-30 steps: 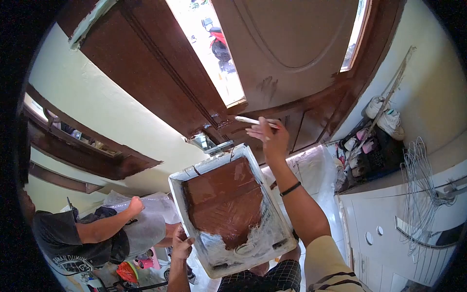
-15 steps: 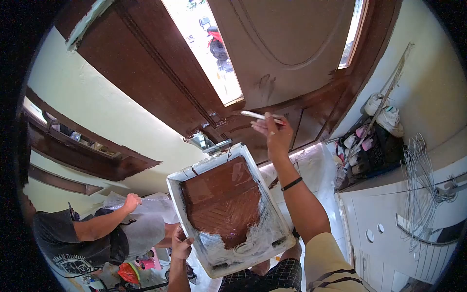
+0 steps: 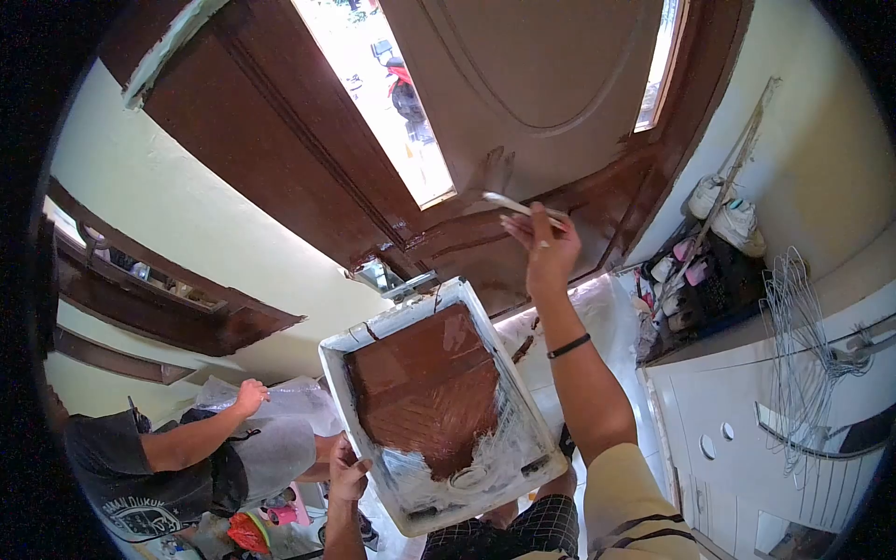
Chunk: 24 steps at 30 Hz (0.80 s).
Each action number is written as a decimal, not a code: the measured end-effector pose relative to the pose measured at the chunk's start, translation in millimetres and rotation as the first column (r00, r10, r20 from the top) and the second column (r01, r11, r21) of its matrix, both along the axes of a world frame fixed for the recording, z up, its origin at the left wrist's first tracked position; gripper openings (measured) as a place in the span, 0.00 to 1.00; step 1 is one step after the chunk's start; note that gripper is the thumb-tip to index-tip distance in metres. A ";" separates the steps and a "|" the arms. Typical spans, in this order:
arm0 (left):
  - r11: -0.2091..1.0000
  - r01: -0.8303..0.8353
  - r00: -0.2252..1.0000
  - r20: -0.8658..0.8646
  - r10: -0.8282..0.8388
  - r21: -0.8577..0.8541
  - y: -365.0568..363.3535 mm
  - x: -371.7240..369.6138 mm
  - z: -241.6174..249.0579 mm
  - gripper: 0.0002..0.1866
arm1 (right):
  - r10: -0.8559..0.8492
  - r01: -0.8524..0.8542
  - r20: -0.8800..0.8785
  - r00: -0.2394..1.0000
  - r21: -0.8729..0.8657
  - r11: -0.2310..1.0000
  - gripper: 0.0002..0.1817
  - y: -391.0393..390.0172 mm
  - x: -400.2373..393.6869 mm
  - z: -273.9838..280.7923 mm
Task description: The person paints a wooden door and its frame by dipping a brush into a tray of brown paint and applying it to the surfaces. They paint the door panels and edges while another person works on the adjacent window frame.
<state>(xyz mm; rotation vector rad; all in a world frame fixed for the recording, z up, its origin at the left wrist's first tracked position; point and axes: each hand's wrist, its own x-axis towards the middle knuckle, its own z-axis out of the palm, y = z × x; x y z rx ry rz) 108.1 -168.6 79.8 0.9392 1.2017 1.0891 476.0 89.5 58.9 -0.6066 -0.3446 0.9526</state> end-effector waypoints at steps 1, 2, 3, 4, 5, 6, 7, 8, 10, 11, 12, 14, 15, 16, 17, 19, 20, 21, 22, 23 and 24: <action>1.000 0.001 1.000 0.003 -0.001 0.000 0.3 -0.9 -0.9 0.26 | -0.026 0.025 -0.040 0.999 -0.025 0.999 0.10 -4.7 4.3 0.8; 1.000 0.001 1.000 0.005 -0.001 0.000 -0.1 -2.5 -2.5 0.26 | 0.004 -0.004 -0.005 1.000 -0.044 0.999 0.10 -9.8 1.5 0.4; 1.000 0.001 1.000 0.009 -0.001 -0.001 -0.4 -2.8 -2.9 0.26 | 0.035 -0.033 0.030 0.999 -0.063 0.997 0.10 -16.1 -2.6 0.7; 1.000 0.000 1.000 0.003 0.000 -0.007 -0.4 -3.1 -2.8 0.26 | 0.065 -0.060 0.064 0.996 -0.085 0.995 0.10 -19.3 -6.1 1.6; 1.000 0.002 1.000 -0.004 -0.002 -0.014 -0.3 -3.3 -1.4 0.26 | 0.135 -0.126 0.081 0.987 -0.108 0.986 0.11 -18.6 -14.1 2.7; 1.000 0.007 1.000 -0.013 -0.007 -0.021 -0.1 -3.1 -0.4 0.26 | 0.145 -0.137 0.075 0.987 -0.104 0.985 0.11 -17.5 -23.1 8.0; 1.000 0.007 1.000 -0.014 -0.008 -0.006 -0.4 -3.3 -2.4 0.26 | 0.154 -0.147 0.068 0.986 -0.099 0.984 0.12 -15.1 -31.3 15.4; 1.000 0.009 1.000 -0.017 -0.009 0.010 -0.6 -4.7 -5.6 0.27 | 0.161 -0.155 0.059 0.985 -0.092 0.984 0.12 -12.1 -34.0 20.0; 1.000 0.010 1.000 -0.014 -0.010 0.023 0.1 -5.0 -4.8 0.27 | 0.102 -0.101 0.003 0.995 -0.066 0.993 0.11 -3.5 -30.0 12.3; 1.000 0.007 1.000 -0.005 -0.007 0.019 -0.1 -3.9 -4.3 0.28 | 0.060 -0.061 -0.022 0.998 -0.047 0.997 0.10 -2.7 -23.9 8.2; 1.000 0.002 1.000 0.006 -0.002 0.016 -0.3 -3.0 -3.9 0.29 | 0.022 -0.023 -0.045 0.999 -0.030 0.999 0.10 -2.8 -17.6 6.3; 1.000 0.004 1.000 0.001 -0.004 0.004 -1.8 -5.8 -4.3 0.30 | 0.019 -0.024 -0.079 0.997 -0.069 0.997 0.10 -9.6 -15.5 -0.3; 1.000 0.003 1.000 -0.002 -0.003 0.000 -2.5 -6.0 -4.4 0.30 | 0.038 -0.043 -0.061 0.997 -0.086 0.995 0.10 -13.8 -18.5 -1.0; 1.000 -0.004 1.000 0.000 0.004 -0.007 -3.4 -5.4 -4.0 0.30 | 0.056 -0.061 -0.043 0.997 -0.104 0.993 0.11 -17.0 -20.6 -1.6; 1.000 -0.007 1.000 -0.001 0.007 -0.014 -3.5 -4.7 -2.3 0.29 | 0.107 -0.108 -0.018 0.994 -0.077 0.991 0.11 -16.8 -26.8 -2.1; 1.000 -0.002 1.000 -0.001 0.002 -0.014 -2.9 -4.7 -1.9 0.29 | 0.136 -0.137 -0.012 0.991 -0.082 0.987 0.11 -11.2 -36.9 6.5; 1.000 0.003 1.000 0.000 -0.003 -0.007 -3.3 -5.7 -3.4 0.29 | 0.149 -0.149 -0.009 0.989 -0.085 0.985 0.11 -7.8 -38.1 9.7; 1.000 0.008 1.000 0.002 -0.008 0.000 -3.3 -6.8 -4.5 0.28 | 0.116 -0.118 -0.036 0.993 -0.077 0.990 0.11 -3.8 -36.3 9.4; 1.000 0.005 1.000 0.008 -0.005 -0.007 -3.2 -7.5 -5.3 0.28 | 0.072 -0.077 -0.067 0.995 -0.066 0.995 0.11 -4.5 -32.5 6.1; 1.000 -0.001 1.000 0.014 0.002 -0.013 -3.5 -8.0 -6.1 0.28 | 0.034 -0.039 -0.097 0.995 -0.055 0.998 0.11 -5.2 -25.9 1.8; 1.000 -0.013 1.000 0.023 0.013 -0.016 -4.1 -8.3 -6.5 0.27 | 0.000 -0.005 -0.126 0.992 -0.042 0.999 0.11 -5.1 -19.9 -0.3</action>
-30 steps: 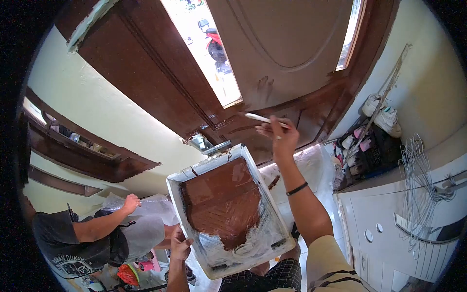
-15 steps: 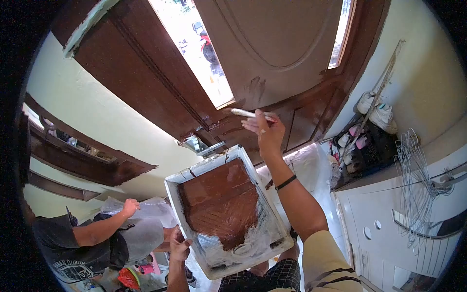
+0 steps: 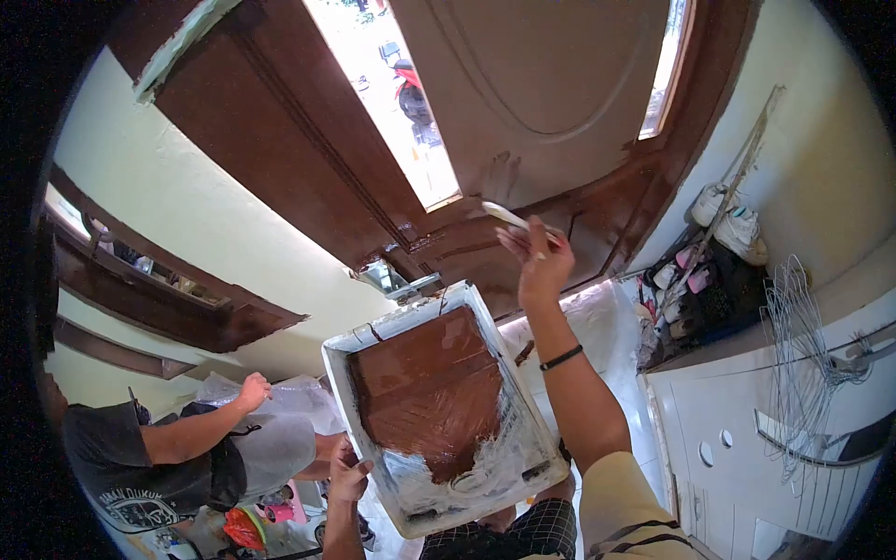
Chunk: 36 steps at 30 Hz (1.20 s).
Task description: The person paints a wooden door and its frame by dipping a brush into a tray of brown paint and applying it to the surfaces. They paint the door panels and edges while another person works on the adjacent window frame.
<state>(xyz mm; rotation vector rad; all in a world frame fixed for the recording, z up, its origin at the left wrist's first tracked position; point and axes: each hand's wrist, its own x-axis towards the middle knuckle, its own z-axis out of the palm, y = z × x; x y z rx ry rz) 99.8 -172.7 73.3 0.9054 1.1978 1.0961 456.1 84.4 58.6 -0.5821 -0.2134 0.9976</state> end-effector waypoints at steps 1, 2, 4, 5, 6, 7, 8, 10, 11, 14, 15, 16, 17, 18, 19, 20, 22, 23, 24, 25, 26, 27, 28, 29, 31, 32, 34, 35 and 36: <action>1.000 -0.002 1.000 0.005 0.002 0.007 -0.1 0.2 0.0 0.27 | 0.007 -0.007 0.000 1.000 -0.007 1.000 0.11 -3.5 4.0 -3.2; 1.000 -0.003 1.000 0.009 0.003 0.013 -0.2 0.7 0.2 0.27 | 0.041 -0.040 0.025 0.999 -0.026 0.999 0.11 -5.5 1.4 -7.6; 1.000 -0.007 1.000 0.017 0.007 0.021 -0.6 2.1 -1.1 0.27 | 0.101 -0.096 0.070 0.992 -0.072 0.993 0.11 -11.6 -3.4 -4.3; 1.000 -0.010 1.000 0.019 0.009 0.023 -1.1 1.7 -2.1 0.27 | 0.125 -0.118 0.134 0.983 -0.061 0.991 0.11 -10.3 -10.3 -2.8; 1.000 -0.010 1.000 0.020 0.010 0.025 -0.7 1.7 -2.0 0.27 | 0.122 -0.116 0.120 0.985 -0.061 0.991 0.10 -8.3 -14.7 2.1; 1.000 -0.009 1.000 0.021 0.009 0.021 -0.5 2.7 -1.2 0.27 | 0.119 -0.113 0.105 0.987 -0.059 0.992 0.10 -4.7 -17.5 8.4; 1.000 -0.008 1.000 0.021 0.008 0.017 -0.2 4.0 0.2 0.27 | 0.115 -0.110 0.090 0.989 -0.057 0.992 0.09 -1.4 -17.7 12.1; 1.000 0.001 0.999 0.034 -0.002 0.029 0.2 1.8 -0.2 0.26 | 0.042 -0.043 0.029 0.999 0.015 0.999 0.12 1.0 -2.8 1.1; 0.999 0.008 0.999 0.048 -0.010 0.046 -0.2 -1.3 -4.1 0.26 | 0.013 -0.013 0.002 1.000 0.015 1.000 0.12 -1.1 6.8 -1.9; 0.998 0.015 0.998 0.052 -0.018 0.065 0.4 -2.9 -3.7 0.26 | -0.030 0.030 -0.017 0.999 -0.022 0.999 0.11 -4.9 11.6 -14.0; 0.998 0.020 0.999 0.046 -0.023 0.063 0.8 -1.9 -2.9 0.26 | 0.004 -0.004 0.017 1.000 -0.025 1.000 0.10 -8.4 4.7 -11.4; 0.998 0.018 0.998 0.059 -0.022 0.066 1.3 -1.1 -2.7 0.26 | 0.035 -0.033 0.047 0.998 -0.031 0.999 0.10 -11.0 -2.1 -8.6; 0.997 0.017 0.997 0.069 -0.022 0.069 1.9 -0.6 -2.3 0.26 | 0.102 -0.099 0.079 0.992 -0.045 0.994 0.09 -9.6 -7.8 -5.3; 0.997 0.018 0.997 0.078 -0.023 0.072 2.6 -1.0 -1.7 0.26 | 0.087 -0.085 0.092 0.992 -0.026 0.996 0.09 -6.6 -10.2 -2.6; 0.998 0.021 0.997 0.070 -0.025 0.065 3.1 -1.3 -1.3 0.26 | 0.072 -0.071 0.103 0.992 -0.007 0.997 0.09 -2.1 -11.4 0.1; 0.998 0.022 0.998 0.063 -0.026 0.057 3.1 -1.6 -0.9 0.25 | 0.058 -0.060 0.114 0.992 0.013 0.998 0.09 1.8 -11.4 2.9; 0.999 0.021 0.999 0.035 -0.022 0.035 3.0 -0.2 1.6 0.25 | -0.001 0.000 0.071 0.998 0.026 1.000 0.09 -0.1 -1.2 7.7; 1.000 0.017 1.000 0.016 -0.018 0.020 2.9 1.7 4.2 0.25 | -0.029 0.028 0.067 0.997 0.017 0.999 0.10 -3.5 3.5 8.8; 1.000 0.013 1.000 -0.002 -0.013 0.007 3.0 3.6 5.5 0.25 | -0.056 0.055 0.064 0.996 0.008 0.998 0.10 -6.4 7.1 8.9; 1.000 0.017 1.000 0.026 -0.017 0.023 3.3 2.6 3.8 0.25 | -0.045 0.044 0.066 0.997 0.003 0.999 0.09 -7.0 6.7 -1.0; 0.999 0.022 0.998 0.053 -0.024 0.038 3.7 -0.5 1.7 0.25 | 0.013 -0.012 0.087 0.996 -0.013 1.000 0.09 -7.6 4.0 -6.6; 0.998 0.030 0.996 0.078 -0.034 0.053 4.4 -1.1 1.0 0.25 | 0.069 -0.066 0.104 0.992 -0.031 0.997 0.09 -8.5 -1.8 -7.7; 0.998 0.030 0.996 0.077 -0.034 0.054 4.5 -0.3 0.7 0.25 | 0.123 -0.118 0.118 0.985 -0.050 0.992 0.09 -7.9 -7.8 -8.8; 0.998 0.031 0.997 0.073 -0.035 0.054 4.5 0.3 1.6 0.25 | 0.136 -0.127 0.114 0.984 -0.085 0.988 0.09 -3.3 -13.8 -9.3; 0.998 0.037 0.997 0.066 -0.040 0.056 4.7 -1.0 2.7 0.25 | 0.043 -0.038 0.098 0.994 -0.044 0.998 0.09 5.8 -8.4 -16.0; 0.998 0.040 0.997 0.067 -0.044 0.057 4.1 -1.7 1.9 0.25 | -0.002 0.004 0.088 0.996 -0.026 1.000 0.09 9.2 -4.1 -19.7; 0.999 0.033 0.998 0.042 -0.035 0.039 2.7 1.2 3.5 0.25 | -0.069 0.070 0.066 0.995 -0.020 0.997 0.09 5.5 8.1 -19.6; 0.999 0.025 1.000 0.014 -0.026 0.024 2.7 3.5 6.0 0.25 | -0.070 0.071 0.061 0.996 -0.024 0.997 0.10 -0.5 12.4 -20.1; 1.000 0.018 1.000 -0.014 -0.018 0.010 3.2 5.7 8.3 0.25 | -0.072 0.073 0.058 0.996 -0.026 0.997 0.10 -5.7 13.6 -17.6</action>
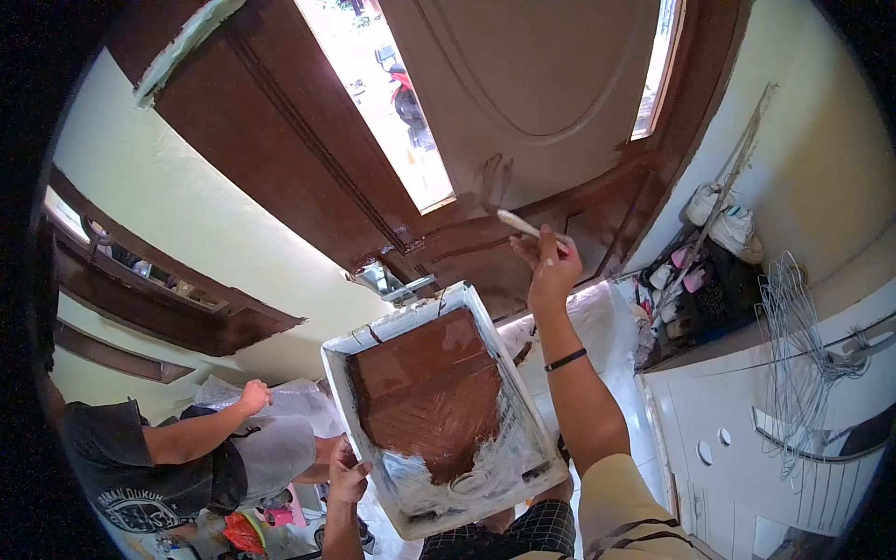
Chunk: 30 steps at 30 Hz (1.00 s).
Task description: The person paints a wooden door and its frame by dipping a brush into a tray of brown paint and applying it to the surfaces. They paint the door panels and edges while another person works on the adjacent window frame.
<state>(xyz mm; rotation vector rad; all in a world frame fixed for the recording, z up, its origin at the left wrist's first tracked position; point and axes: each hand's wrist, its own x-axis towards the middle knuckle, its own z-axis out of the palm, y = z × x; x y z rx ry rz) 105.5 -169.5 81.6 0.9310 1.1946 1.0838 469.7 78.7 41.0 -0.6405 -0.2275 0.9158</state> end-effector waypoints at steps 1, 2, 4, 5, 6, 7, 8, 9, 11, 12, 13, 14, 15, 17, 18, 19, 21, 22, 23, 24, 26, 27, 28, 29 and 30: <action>1.000 0.001 1.000 0.004 -0.001 0.000 0.5 0.5 0.6 0.25 | 0.050 -0.049 0.020 0.999 -0.056 0.997 0.11 0.0 -2.1 -4.7; 1.000 0.003 1.000 0.008 -0.003 -0.001 0.6 -0.1 1.3 0.25 | 0.099 -0.097 0.040 0.994 -0.045 0.994 0.11 0.4 -6.0 -6.0; 1.000 0.011 1.000 0.009 -0.011 0.009 0.8 -0.3 1.6 0.26 | 0.190 -0.188 0.077 0.979 -0.028 0.982 0.11 2.1 -23.8 -1.5; 1.000 0.015 1.000 0.007 -0.015 0.022 1.2 -0.4 0.4 0.26 | 0.201 -0.199 0.111 0.973 -0.022 0.980 0.11 6.1 -28.7 1.4; 0.999 0.018 1.000 0.005 -0.018 0.035 1.6 -1.6 -0.5 0.26 | 0.174 -0.175 0.100 0.980 -0.001 0.985 0.11 9.8 -25.8 2.3; 0.999 0.022 0.999 0.029 -0.023 0.044 0.4 -3.7 -1.9 0.26 | 0.150 -0.152 0.090 0.985 0.018 0.988 0.11 12.6 -20.9 3.1; 0.998 0.024 0.998 0.056 -0.027 0.055 -0.5 -5.3 -4.3 0.26 | 0.127 -0.130 0.082 0.989 0.037 0.991 0.10 13.6 -14.7 4.1; 0.997 0.024 0.996 0.087 -0.030 0.068 -1.3 -5.9 -6.6 0.25 | 0.070 -0.074 0.067 0.995 0.058 0.996 0.11 12.2 -4.3 3.9; 0.997 0.008 0.996 0.091 -0.014 0.073 -1.8 -6.2 -9.7 0.26 | 0.029 -0.032 0.071 0.997 0.036 0.999 0.11 5.3 10.4 5.8; 0.997 -0.001 0.996 0.093 -0.006 0.073 -3.1 -6.5 -10.5 0.26 | 0.009 -0.011 0.074 0.997 0.023 1.000 0.12 0.2 12.6 7.0; 0.998 -0.005 0.995 0.097 -0.002 0.066 -4.7 -6.8 -11.0 0.26 | 0.023 -0.021 0.144 0.989 -0.016 1.000 0.11 -4.2 10.0 8.3; 0.998 -0.006 0.995 0.098 0.000 0.059 -5.4 -7.2 -10.2 0.26 | 0.054 -0.052 0.194 0.980 -0.016 0.999 0.10 -3.7 5.9 9.2; 0.998 -0.005 0.995 0.099 -0.001 0.055 -5.2 -7.0 -10.0 0.26 | 0.081 -0.080 0.242 0.967 -0.015 0.997 0.10 -2.1 -0.9 13.3; 0.997 0.006 0.996 0.093 -0.012 0.072 -5.6 -6.8 -10.9 0.26 | 0.076 -0.085 0.358 0.931 0.009 0.996 0.08 3.3 -11.4 22.5; 0.997 0.011 0.996 0.089 -0.018 0.080 -4.8 -7.2 -10.7 0.26 | 0.014 -0.037 0.408 0.913 0.048 0.998 0.08 5.8 -13.8 34.2; 0.997 0.004 0.995 0.099 -0.013 0.083 -3.9 -5.8 -9.0 0.26 | -0.047 0.009 0.454 0.890 0.085 0.996 0.08 7.6 -15.5 45.9; 0.997 -0.011 0.993 0.121 0.001 0.080 -4.4 -1.7 -6.3 0.25 | -0.150 0.073 0.490 0.859 0.173 0.982 0.07 4.6 -14.4 60.7; 0.997 -0.004 0.992 0.123 -0.006 0.078 -5.6 -3.8 -8.0 0.25 | -0.170 0.093 0.501 0.848 0.175 0.980 0.07 -0.1 -14.7 61.3; 0.997 0.002 0.992 0.126 -0.012 0.078 -6.7 -6.9 -11.2 0.26 | -0.190 0.111 0.514 0.836 0.181 0.977 0.07 -7.5 -15.2 60.3; 0.997 0.007 0.991 0.130 -0.017 0.081 -7.1 -8.4 -13.2 0.26 | -0.210 0.128 0.526 0.824 0.189 0.974 0.08 -13.5 -15.4 59.6; 0.997 -0.004 0.991 0.134 -0.008 0.083 -7.0 -6.8 -12.1 0.26 | -0.112 0.124 0.649 0.753 0.027 0.992 0.07 -13.1 -15.6 39.6; 0.996 -0.005 0.991 0.134 -0.006 0.084 -7.0 -6.1 -12.1 0.26 | -0.058 0.134 0.698 0.714 -0.055 0.990 0.07 -13.9 -16.2 39.9; 0.996 -0.006 0.991 0.131 -0.007 0.092 -6.9 -6.0 -13.1 0.26 | -0.068 0.131 0.704 0.707 -0.035 0.991 0.07 -10.9 -16.9 41.9; 0.995 -0.005 0.992 0.128 -0.008 0.101 -6.9 -6.6 -15.0 0.26 | -0.079 0.129 0.709 0.701 -0.016 0.992 0.07 -4.3 -19.0 45.1; 0.994 -0.005 0.992 0.123 -0.009 0.110 -6.1 -7.5 -16.1 0.26 | -0.092 0.127 0.713 0.696 0.004 0.992 0.07 0.9 -20.0 53.6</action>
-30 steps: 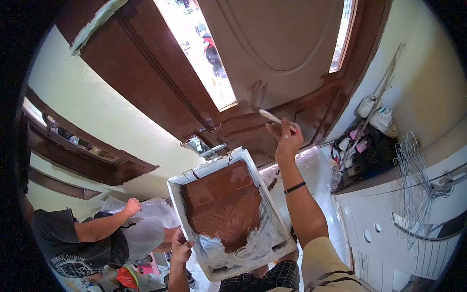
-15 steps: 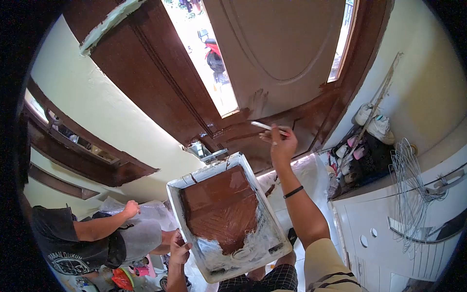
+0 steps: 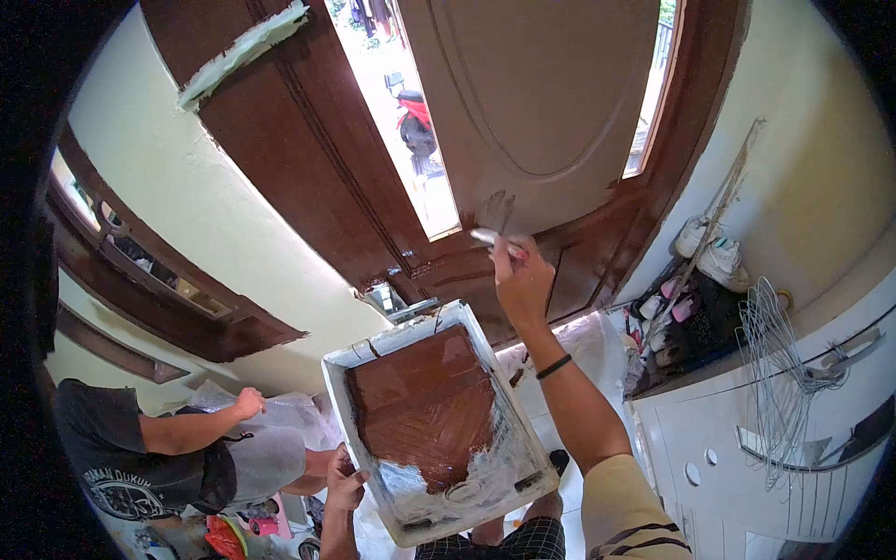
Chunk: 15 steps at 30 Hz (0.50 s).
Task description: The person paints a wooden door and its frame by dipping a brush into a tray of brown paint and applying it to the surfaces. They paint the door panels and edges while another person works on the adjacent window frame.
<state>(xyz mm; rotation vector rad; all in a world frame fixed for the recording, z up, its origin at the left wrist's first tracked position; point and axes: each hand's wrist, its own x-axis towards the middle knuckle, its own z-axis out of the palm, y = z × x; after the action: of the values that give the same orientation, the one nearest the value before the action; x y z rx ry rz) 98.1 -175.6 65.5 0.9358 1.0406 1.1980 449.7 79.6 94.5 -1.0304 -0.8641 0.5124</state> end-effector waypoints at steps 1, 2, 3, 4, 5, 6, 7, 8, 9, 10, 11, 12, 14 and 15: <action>1.000 0.003 1.000 0.003 -0.003 0.003 1.1 -0.5 -0.2 0.26 | -0.019 0.013 0.065 0.998 0.091 0.996 0.07 3.4 2.0 10.6; 1.000 0.006 1.000 0.008 -0.006 0.005 0.9 -0.7 -0.2 0.26 | 0.000 -0.003 0.019 1.000 0.166 0.986 0.06 6.3 3.8 22.4; 1.000 0.008 1.000 0.017 -0.008 0.007 0.2 -0.2 -0.3 0.26 | 0.024 -0.018 -0.022 0.999 0.241 0.970 0.06 8.1 5.8 35.6; 1.000 0.007 1.000 0.013 -0.007 0.000 0.7 0.4 0.3 0.25 | 0.052 -0.031 -0.057 0.997 0.317 0.948 0.06 5.5 7.3 48.9; 1.000 0.004 1.000 0.010 -0.004 -0.009 1.4 0.9 2.0 0.25 | 0.091 -0.070 -0.051 0.995 0.326 0.943 0.07 -4.8 9.4 60.5; 1.000 -0.004 1.000 0.008 0.005 -0.024 -0.8 1.6 5.3 0.25 | 0.118 -0.097 -0.052 0.992 0.301 0.949 0.07 -17.1 11.6 68.7; 1.000 0.001 1.000 -0.018 -0.001 0.001 1.0 6.3 12.7 0.24 | 0.149 -0.129 -0.054 0.987 0.270 0.954 0.07 -31.1 13.8 74.5; 0.999 -0.047 0.997 -0.053 0.047 -0.011 -0.1 9.9 18.0 0.24 | 0.185 -0.166 -0.062 0.981 0.231 0.959 0.07 -46.9 18.1 82.1; 0.999 -0.038 0.998 -0.043 0.038 -0.013 -0.1 10.2 18.2 0.24 | 0.259 -0.252 -0.031 0.965 0.134 0.958 0.07 -66.2 21.7 90.9; 1.000 -0.027 0.999 -0.032 0.027 -0.010 0.9 9.7 18.6 0.24 | 0.340 -0.348 0.134 0.931 0.034 0.937 0.07 -79.9 27.1 90.8; 1.000 -0.020 0.999 -0.031 0.019 -0.012 -0.2 9.1 19.6 0.23 | 0.422 -0.419 0.290 0.859 -0.076 0.905 0.08 -92.1 32.1 89.5; 1.000 -0.009 0.999 -0.032 0.009 -0.010 1.1 9.0 21.7 0.22 | 0.499 -0.465 0.426 0.755 -0.189 0.865 0.08 -101.5 32.3 90.6; 1.000 0.007 1.000 0.022 -0.007 0.006 1.8 10.4 25.7 0.20 | 0.543 -0.446 0.622 0.564 -0.325 0.834 0.10 -119.5 22.6 99.5; 1.000 0.023 0.999 0.028 -0.023 0.007 3.0 10.2 26.1 0.20 | 0.547 -0.470 0.706 0.449 -0.333 0.817 0.10 -125.6 17.6 104.1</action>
<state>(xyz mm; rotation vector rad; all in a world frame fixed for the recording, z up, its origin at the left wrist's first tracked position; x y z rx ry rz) 108.2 -172.6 91.6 0.9313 1.0016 1.1931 467.3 -46.0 198.7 -1.0670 -2.0232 0.6101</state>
